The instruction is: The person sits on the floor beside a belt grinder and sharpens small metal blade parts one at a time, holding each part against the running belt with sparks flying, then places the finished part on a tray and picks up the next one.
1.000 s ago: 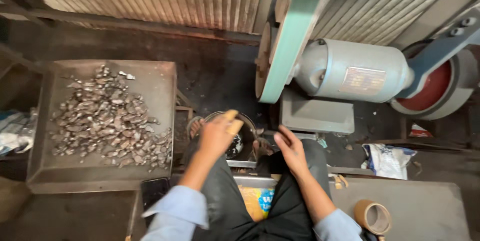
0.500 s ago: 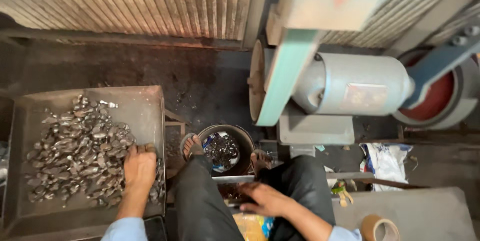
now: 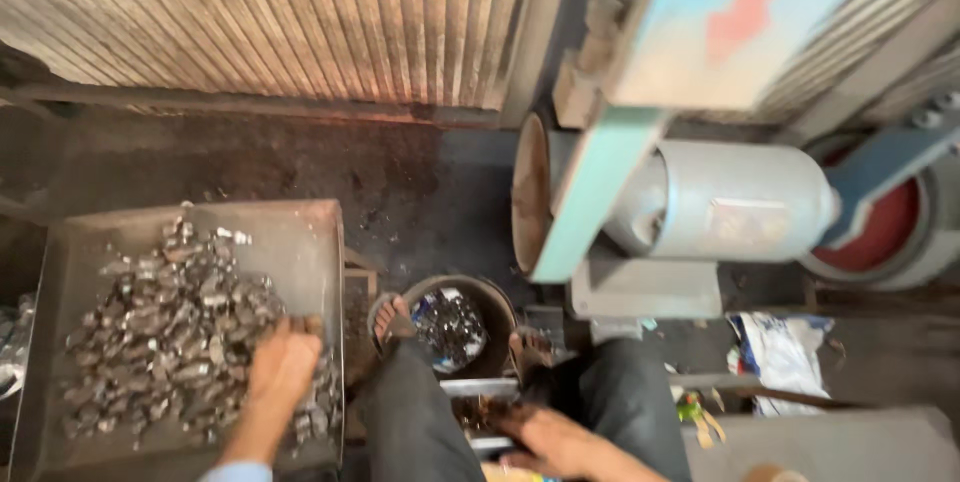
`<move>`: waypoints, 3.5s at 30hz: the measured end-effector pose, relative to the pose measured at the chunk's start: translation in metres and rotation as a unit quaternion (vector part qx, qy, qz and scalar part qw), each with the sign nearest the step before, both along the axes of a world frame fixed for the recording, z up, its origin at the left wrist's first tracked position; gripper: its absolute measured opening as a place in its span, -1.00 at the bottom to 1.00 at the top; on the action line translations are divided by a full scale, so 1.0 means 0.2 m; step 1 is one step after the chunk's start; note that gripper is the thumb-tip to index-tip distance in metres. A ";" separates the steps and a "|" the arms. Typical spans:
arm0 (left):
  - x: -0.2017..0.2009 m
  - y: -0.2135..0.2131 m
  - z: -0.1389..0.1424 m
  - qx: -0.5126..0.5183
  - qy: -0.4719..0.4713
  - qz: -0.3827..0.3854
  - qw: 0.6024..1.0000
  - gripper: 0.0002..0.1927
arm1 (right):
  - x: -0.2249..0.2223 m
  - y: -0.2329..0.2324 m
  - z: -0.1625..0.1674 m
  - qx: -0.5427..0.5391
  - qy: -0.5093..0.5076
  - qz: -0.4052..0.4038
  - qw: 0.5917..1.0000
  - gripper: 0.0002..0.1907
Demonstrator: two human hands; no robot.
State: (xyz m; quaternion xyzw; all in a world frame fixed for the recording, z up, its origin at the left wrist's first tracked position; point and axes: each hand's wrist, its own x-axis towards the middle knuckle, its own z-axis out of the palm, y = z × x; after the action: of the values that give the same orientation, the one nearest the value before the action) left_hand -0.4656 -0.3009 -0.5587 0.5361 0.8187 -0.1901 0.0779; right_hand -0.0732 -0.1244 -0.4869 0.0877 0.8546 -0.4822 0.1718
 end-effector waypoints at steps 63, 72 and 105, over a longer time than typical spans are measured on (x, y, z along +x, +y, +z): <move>1.35 1.09 -0.16 0.390 -0.766 0.341 0.380 -0.74 | -0.12 0.54 -0.20 -0.292 0.263 -0.600 0.697 -0.45; 1.20 0.99 0.17 0.375 -0.720 0.213 0.543 -0.67 | -0.01 0.51 -0.26 -0.238 0.252 -0.564 0.749 -0.43; 1.52 0.52 0.09 0.299 -0.759 0.307 0.489 -0.58 | 0.25 0.06 -0.17 -0.388 0.228 -0.543 0.709 -0.46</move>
State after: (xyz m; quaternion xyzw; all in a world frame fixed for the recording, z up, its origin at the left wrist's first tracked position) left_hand -0.1623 -0.1965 -0.5412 0.1784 0.5629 0.5833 0.5578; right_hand -0.0230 -0.1133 -0.5212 0.3493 0.4104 -0.7869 -0.3006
